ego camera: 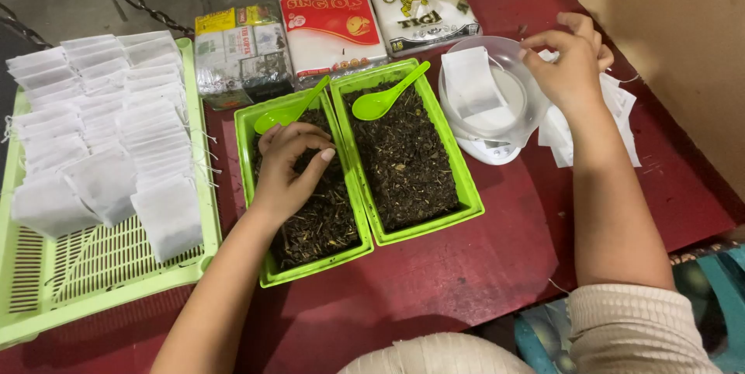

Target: The person fills white tea bags with loose tea leaves using a green plastic spoon. They scoop the leaves from two green containers, pour them into the bags, and then place the filled bags into a green tray.

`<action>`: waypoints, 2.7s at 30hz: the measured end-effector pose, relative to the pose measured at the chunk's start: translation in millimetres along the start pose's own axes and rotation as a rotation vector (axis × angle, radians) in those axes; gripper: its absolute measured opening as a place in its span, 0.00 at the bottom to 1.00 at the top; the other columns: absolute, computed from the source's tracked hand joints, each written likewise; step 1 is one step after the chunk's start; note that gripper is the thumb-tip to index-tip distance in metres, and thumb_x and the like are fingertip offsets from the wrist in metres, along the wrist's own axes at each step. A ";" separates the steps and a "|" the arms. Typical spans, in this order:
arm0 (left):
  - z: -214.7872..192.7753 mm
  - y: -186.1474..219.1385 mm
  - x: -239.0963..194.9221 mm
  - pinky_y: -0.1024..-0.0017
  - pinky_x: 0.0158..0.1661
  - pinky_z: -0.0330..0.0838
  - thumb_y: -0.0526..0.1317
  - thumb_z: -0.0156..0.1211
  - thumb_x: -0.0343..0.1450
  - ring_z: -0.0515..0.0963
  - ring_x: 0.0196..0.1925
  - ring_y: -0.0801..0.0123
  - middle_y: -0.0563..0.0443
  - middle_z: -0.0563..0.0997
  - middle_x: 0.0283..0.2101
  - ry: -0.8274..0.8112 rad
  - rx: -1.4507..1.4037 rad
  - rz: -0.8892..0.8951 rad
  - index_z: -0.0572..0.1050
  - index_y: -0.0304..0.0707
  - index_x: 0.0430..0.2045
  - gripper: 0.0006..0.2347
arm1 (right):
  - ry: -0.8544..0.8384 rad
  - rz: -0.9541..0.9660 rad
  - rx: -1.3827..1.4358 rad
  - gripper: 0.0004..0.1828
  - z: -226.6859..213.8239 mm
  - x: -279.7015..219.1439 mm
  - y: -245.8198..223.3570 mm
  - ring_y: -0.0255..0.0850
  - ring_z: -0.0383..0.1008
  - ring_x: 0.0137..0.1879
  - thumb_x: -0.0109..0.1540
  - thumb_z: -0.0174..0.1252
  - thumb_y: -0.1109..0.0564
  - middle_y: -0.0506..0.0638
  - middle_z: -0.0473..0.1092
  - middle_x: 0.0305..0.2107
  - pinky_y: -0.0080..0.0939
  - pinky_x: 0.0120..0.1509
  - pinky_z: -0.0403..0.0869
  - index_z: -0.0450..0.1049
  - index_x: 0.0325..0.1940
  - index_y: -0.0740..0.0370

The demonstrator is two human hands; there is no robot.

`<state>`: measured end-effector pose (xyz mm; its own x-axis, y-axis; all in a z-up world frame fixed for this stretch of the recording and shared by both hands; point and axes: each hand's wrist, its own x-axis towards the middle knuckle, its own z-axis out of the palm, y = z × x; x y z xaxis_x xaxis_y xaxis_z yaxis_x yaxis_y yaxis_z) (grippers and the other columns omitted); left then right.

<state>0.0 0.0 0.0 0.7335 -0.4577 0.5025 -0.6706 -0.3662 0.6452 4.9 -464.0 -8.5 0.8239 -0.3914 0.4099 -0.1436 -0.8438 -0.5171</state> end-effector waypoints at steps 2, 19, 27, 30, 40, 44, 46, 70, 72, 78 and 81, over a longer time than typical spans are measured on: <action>0.2 -0.2 0.3 0.60 0.64 0.46 0.43 0.60 0.74 0.78 0.52 0.70 0.60 0.80 0.45 -0.001 0.003 0.001 0.79 0.50 0.32 0.03 | -0.004 -0.012 0.000 0.05 -0.2 -1.3 -1.6 0.44 0.57 0.68 0.62 0.66 0.48 0.45 0.60 0.60 0.56 0.64 0.42 0.81 0.41 0.34; 0.9 1.4 -0.4 0.59 0.63 0.45 0.43 0.60 0.74 0.78 0.51 0.70 0.61 0.79 0.44 -0.013 0.008 0.022 0.79 0.51 0.32 0.03 | -0.017 -0.028 -0.015 0.05 0.2 -1.3 2.6 0.44 0.57 0.69 0.62 0.66 0.48 0.45 0.61 0.61 0.59 0.67 0.39 0.80 0.40 0.32; 0.2 4.2 -1.7 0.60 0.64 0.43 0.44 0.60 0.74 0.78 0.54 0.69 0.60 0.78 0.45 -0.032 -0.002 0.006 0.80 0.51 0.32 0.04 | -0.096 -0.125 -0.033 0.08 -19.7 -7.6 -33.2 0.53 0.51 0.72 0.62 0.64 0.49 0.54 0.58 0.65 0.60 0.68 0.40 0.81 0.46 0.38; -0.9 7.4 -0.7 0.60 0.63 0.43 0.44 0.60 0.74 0.78 0.52 0.68 0.60 0.79 0.44 -0.048 -0.009 0.016 0.79 0.49 0.33 0.05 | -0.308 -0.099 -0.084 0.14 -25.9 -4.4 -71.7 0.61 0.42 0.68 0.62 0.63 0.47 0.56 0.50 0.70 0.58 0.67 0.46 0.80 0.52 0.41; -2.1 12.1 0.9 0.60 0.63 0.42 0.42 0.61 0.74 0.78 0.50 0.70 0.62 0.78 0.43 -0.047 -0.008 0.062 0.79 0.49 0.33 0.02 | -0.551 -0.279 -0.395 0.17 3.6 37.4 -92.6 0.63 0.38 0.77 0.58 0.59 0.47 0.60 0.48 0.74 0.71 0.71 0.34 0.82 0.51 0.40; -3.8 13.8 1.0 0.62 0.62 0.43 0.42 0.61 0.74 0.78 0.49 0.72 0.63 0.78 0.42 -0.047 -0.017 0.068 0.78 0.49 0.33 0.02 | -0.517 -0.381 -0.464 0.09 0.5 39.4 -87.2 0.55 0.51 0.73 0.60 0.61 0.44 0.50 0.63 0.62 0.77 0.72 0.31 0.85 0.39 0.39; -6.2 15.3 2.0 0.62 0.61 0.44 0.42 0.61 0.74 0.78 0.49 0.72 0.63 0.79 0.43 -0.043 -0.032 0.061 0.78 0.49 0.33 0.02 | -0.475 -0.440 -0.489 0.09 -16.2 33.7 -97.2 0.54 0.54 0.71 0.60 0.61 0.44 0.49 0.65 0.60 0.77 0.71 0.32 0.85 0.38 0.39; -71.9 47.0 8.4 0.67 0.63 0.63 0.44 0.61 0.74 0.74 0.61 0.62 0.46 0.75 0.57 -0.082 -0.135 0.058 0.74 0.36 0.52 0.16 | -0.347 -1.040 0.009 0.10 -51.9 -72.0 -298.4 0.50 0.67 0.63 0.64 0.62 0.47 0.43 0.68 0.51 0.74 0.73 0.38 0.80 0.30 0.49; -71.5 33.9 9.0 0.69 0.57 0.67 0.41 0.62 0.72 0.78 0.57 0.63 0.49 0.79 0.53 -0.053 -0.133 0.014 0.80 0.38 0.43 0.10 | -0.330 -1.004 0.104 0.08 -44.5 -75.2 -307.4 0.47 0.72 0.58 0.65 0.63 0.47 0.44 0.69 0.50 0.66 0.72 0.41 0.77 0.32 0.46; -106.7 54.7 2.8 0.72 0.51 0.72 0.42 0.63 0.71 0.80 0.54 0.68 0.53 0.79 0.50 0.009 -0.287 -0.168 0.82 0.38 0.39 0.09 | -0.435 -0.823 0.107 0.17 -19.3 -74.4 -322.8 0.56 0.61 0.68 0.60 0.63 0.41 0.55 0.65 0.59 0.61 0.69 0.43 0.80 0.44 0.53; -121.1 54.3 -10.1 0.74 0.47 0.69 0.43 0.66 0.69 0.78 0.48 0.70 0.53 0.78 0.45 -0.004 -0.176 -0.136 0.78 0.37 0.39 0.11 | -0.468 -0.802 0.220 0.10 -5.5 -75.3 -327.1 0.48 0.63 0.68 0.62 0.63 0.44 0.48 0.68 0.56 0.56 0.68 0.45 0.81 0.36 0.49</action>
<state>-30.3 82.8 99.7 0.8150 -0.4176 0.4018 -0.5356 -0.2778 0.7975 -13.2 -160.6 134.0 0.7748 0.5005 0.3862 0.6264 -0.6904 -0.3620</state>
